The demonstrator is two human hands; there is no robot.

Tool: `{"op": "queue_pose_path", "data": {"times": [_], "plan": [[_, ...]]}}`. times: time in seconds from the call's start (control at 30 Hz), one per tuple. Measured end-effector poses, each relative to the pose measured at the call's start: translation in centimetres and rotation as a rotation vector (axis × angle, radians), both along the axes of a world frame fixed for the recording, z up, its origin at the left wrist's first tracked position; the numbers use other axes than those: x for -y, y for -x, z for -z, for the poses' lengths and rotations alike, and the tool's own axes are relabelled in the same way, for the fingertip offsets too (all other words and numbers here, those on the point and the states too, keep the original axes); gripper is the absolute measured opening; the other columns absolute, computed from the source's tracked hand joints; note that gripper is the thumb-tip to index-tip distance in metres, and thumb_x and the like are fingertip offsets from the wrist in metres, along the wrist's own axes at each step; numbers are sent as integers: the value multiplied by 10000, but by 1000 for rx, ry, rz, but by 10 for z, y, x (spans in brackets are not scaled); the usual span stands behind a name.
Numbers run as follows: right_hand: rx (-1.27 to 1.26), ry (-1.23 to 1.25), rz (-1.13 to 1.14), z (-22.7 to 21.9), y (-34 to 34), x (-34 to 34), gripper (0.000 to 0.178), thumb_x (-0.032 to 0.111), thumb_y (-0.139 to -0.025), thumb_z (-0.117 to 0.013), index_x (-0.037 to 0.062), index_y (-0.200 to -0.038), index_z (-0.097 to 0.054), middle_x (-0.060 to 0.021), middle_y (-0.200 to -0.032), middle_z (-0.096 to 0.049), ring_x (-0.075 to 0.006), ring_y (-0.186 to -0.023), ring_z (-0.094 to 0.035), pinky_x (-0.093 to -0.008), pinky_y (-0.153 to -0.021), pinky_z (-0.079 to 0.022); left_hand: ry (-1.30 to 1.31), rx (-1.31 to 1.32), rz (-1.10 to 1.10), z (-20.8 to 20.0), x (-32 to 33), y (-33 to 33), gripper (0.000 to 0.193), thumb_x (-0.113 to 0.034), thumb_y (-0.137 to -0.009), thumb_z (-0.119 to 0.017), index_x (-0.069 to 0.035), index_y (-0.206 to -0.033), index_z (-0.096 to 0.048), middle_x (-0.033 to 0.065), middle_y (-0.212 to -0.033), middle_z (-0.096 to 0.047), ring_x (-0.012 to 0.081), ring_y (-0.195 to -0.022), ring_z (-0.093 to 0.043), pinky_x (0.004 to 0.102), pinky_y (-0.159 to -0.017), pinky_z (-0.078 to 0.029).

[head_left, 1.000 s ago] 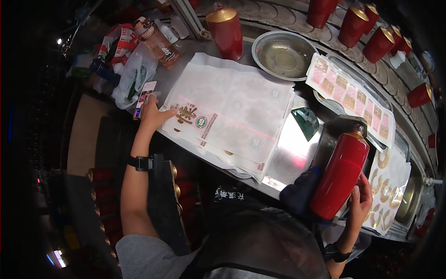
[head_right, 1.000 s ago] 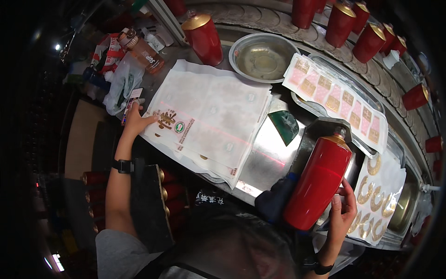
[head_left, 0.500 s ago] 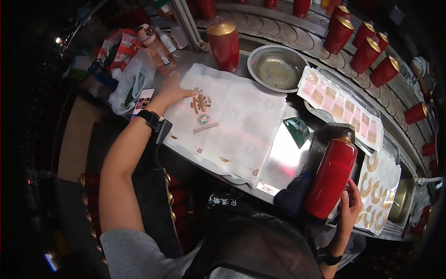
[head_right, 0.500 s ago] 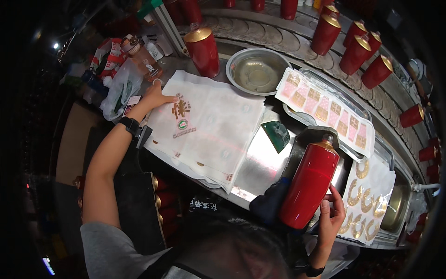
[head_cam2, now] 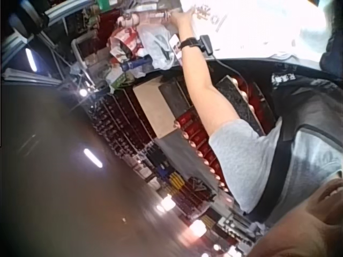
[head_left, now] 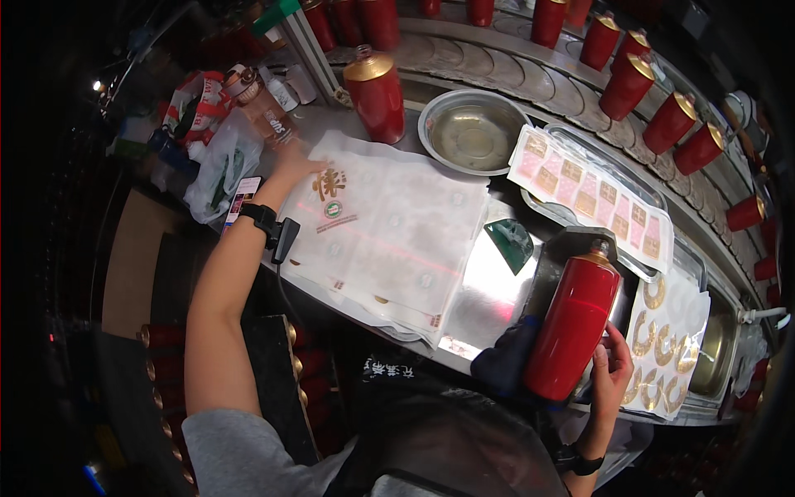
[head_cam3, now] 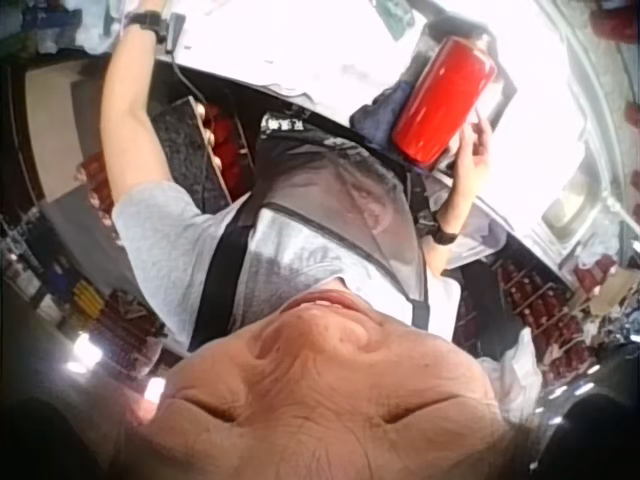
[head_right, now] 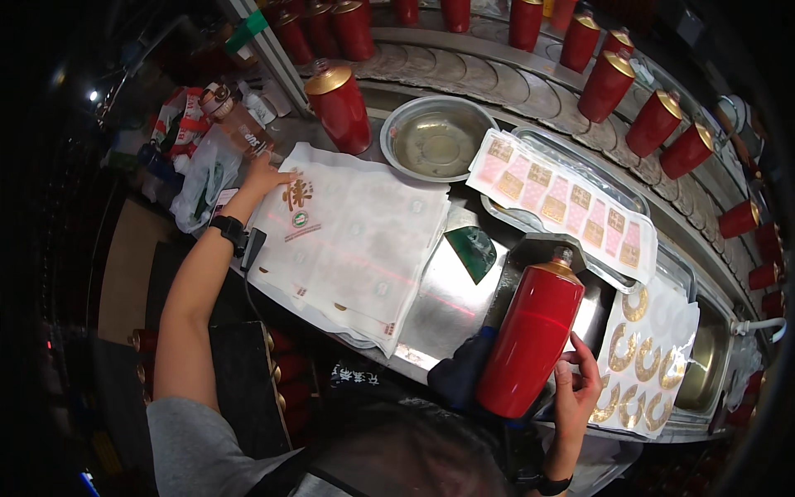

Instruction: Applying stickers and labels manually onto large red and gold liquor containers and wiping them with a cloth.

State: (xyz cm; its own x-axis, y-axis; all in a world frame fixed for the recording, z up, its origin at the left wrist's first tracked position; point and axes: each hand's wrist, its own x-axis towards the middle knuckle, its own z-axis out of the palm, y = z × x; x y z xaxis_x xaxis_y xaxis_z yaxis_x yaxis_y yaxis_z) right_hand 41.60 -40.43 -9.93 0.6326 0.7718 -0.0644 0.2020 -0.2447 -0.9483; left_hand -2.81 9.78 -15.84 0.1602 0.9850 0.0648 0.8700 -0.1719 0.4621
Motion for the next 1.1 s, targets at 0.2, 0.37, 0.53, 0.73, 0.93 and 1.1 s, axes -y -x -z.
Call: {"op": "queue_pose_path", "data": {"times": [0.2, 0.37, 0.53, 0.73, 0.93, 1.1], "plan": [[32, 24, 23, 3, -4, 4, 477, 230, -912, -673, 4, -1319, -569, -29, -923, -617, -76, -820, -586, -197, -688, -468, 43, 56, 19, 4, -7, 8, 522, -280, -600, -869, -40, -1023, -678, 142, -1102, -658, 283, -1037, -636, 360, -908, -500], [-9, -12, -27, -5, 3, -2, 464, 204, -913, -668, 0, -1318, -568, -27, -925, -614, -69, -813, -582, -186, -678, -458, 8, 150, -120, 14, -18, 47, 481, -201, -607, -847, -61, -1037, -684, 116, -1053, -693, 256, -967, -667, 333, -882, -515], [46, 10, -2, -6, 1, 2, 452, 181, -914, -665, -2, -1316, -570, -21, -926, -614, -66, -797, -578, -182, -676, -452, 85, 83, -244, -11, 7, -2, 495, -202, -594, -849, -58, -1036, -680, 115, -1022, -714, 243, -924, -683, 332, -862, -518], [49, 46, 13, -4, 3, 5, 442, 161, -915, -658, -2, -1316, -570, -20, -917, -614, -62, -796, -574, -183, -674, -446, -30, 103, -181, 2, 0, 11, 505, -188, -665, -841, 54, -1044, -612, 124, -817, -702, 217, -756, -686, 325, -723, -528], [36, 40, 44, -7, 3, 6, 430, 146, -922, -648, 1, -1319, -569, -12, -913, -608, -49, -787, -553, -177, -667, -435, -113, 3, -108, 8, -1, -3, 436, -59, -714, -768, 35, -1104, -597, 140, -892, -699, 202, -790, -680, 318, -742, -525], [-4, 23, -2, -4, 2, 2, 422, 127, -931, -640, 9, -1329, -562, -3, -910, -596, -30, -770, -537, -156, -655, -421, -97, 173, -163, 8, -1, 27, 317, -20, -733, -724, -12, -1038, -637, 107, -817, -701, 190, -743, -677, 304, -715, -529]]}}
